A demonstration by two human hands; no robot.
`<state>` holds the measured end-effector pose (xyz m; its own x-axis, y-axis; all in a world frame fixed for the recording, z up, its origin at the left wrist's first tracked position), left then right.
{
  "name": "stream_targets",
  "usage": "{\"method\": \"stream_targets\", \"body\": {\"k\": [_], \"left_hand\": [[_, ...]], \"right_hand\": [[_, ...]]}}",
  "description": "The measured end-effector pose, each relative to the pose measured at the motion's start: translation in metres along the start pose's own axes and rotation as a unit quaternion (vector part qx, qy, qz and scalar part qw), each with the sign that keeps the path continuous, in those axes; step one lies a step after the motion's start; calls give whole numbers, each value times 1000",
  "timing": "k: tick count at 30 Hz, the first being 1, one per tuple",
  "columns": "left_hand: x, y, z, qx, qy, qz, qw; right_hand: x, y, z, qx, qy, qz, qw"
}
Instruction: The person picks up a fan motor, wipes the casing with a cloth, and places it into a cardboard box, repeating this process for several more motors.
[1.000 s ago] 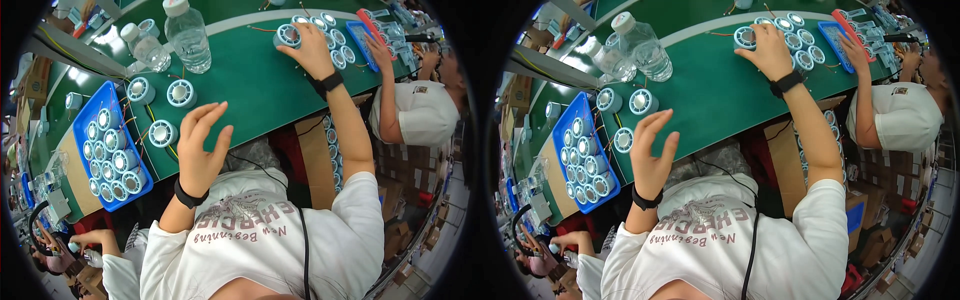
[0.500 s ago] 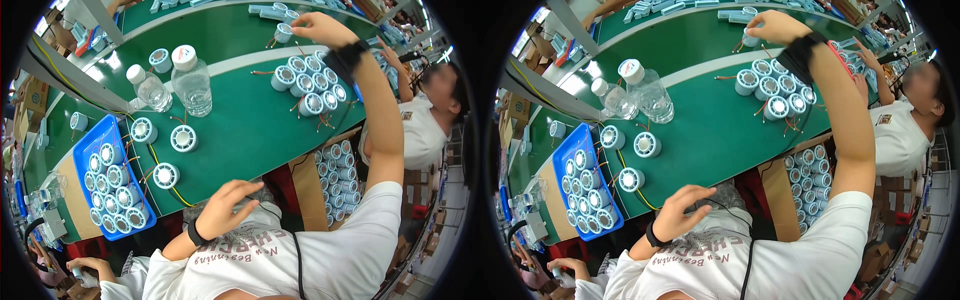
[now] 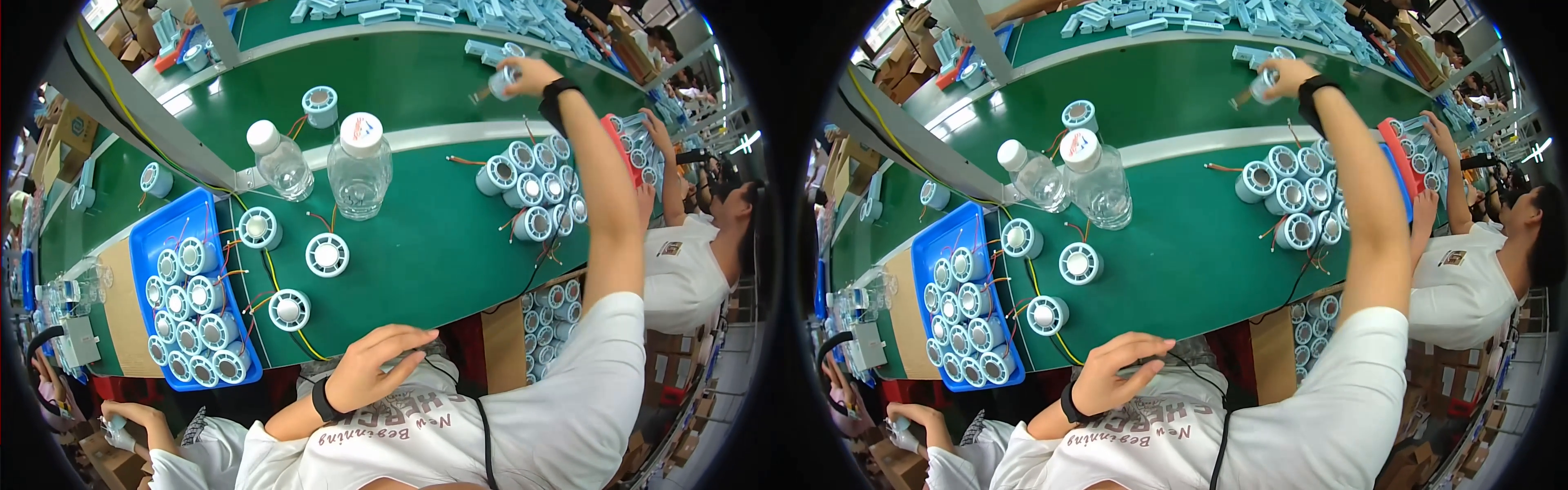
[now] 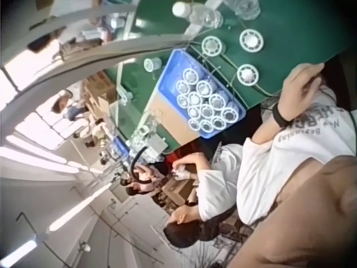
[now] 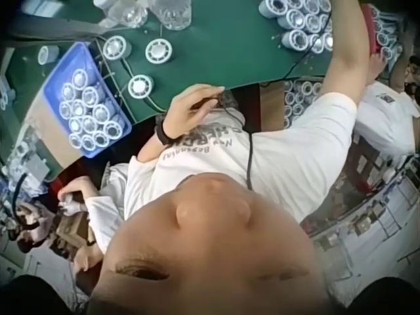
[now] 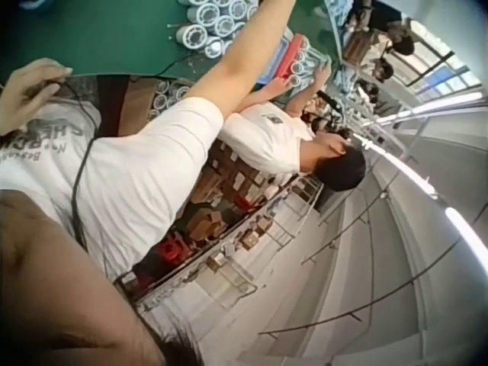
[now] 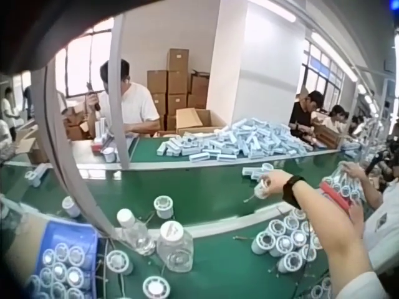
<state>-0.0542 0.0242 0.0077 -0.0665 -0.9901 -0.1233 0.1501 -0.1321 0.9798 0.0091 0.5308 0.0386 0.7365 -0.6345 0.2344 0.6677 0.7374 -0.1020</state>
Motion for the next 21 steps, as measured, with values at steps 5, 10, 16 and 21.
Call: {"method": "stream_targets", "body": {"k": [5,10,16,21], "left_hand": [[-14,-11,-9,132,28,10,991],[-45,-7,-15,210,173,-28,962],[-47,-4,-21,131,170,-103,971],[-33,0,-24,241,143,-91,956]], "right_hand": [[102,-131,28,-145,-55,173,973],[181,-198,2,-161,-139,231,949],[236,-218,-27,-273,-238,168,917],[254,-202,-36,-325,-271,140,895]]}}
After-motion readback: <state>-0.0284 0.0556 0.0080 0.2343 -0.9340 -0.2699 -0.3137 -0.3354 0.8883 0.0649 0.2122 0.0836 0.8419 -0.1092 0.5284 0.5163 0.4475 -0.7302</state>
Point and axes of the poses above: each hand's wrist, its own x-axis away from the middle knuckle, its own z-axis out of the back of the hand, y = z × x, the point moved 6 cm from there along -x, towards the middle knuckle, and after that the axes turned 8 degrees about -y, right-handed, at the moved point
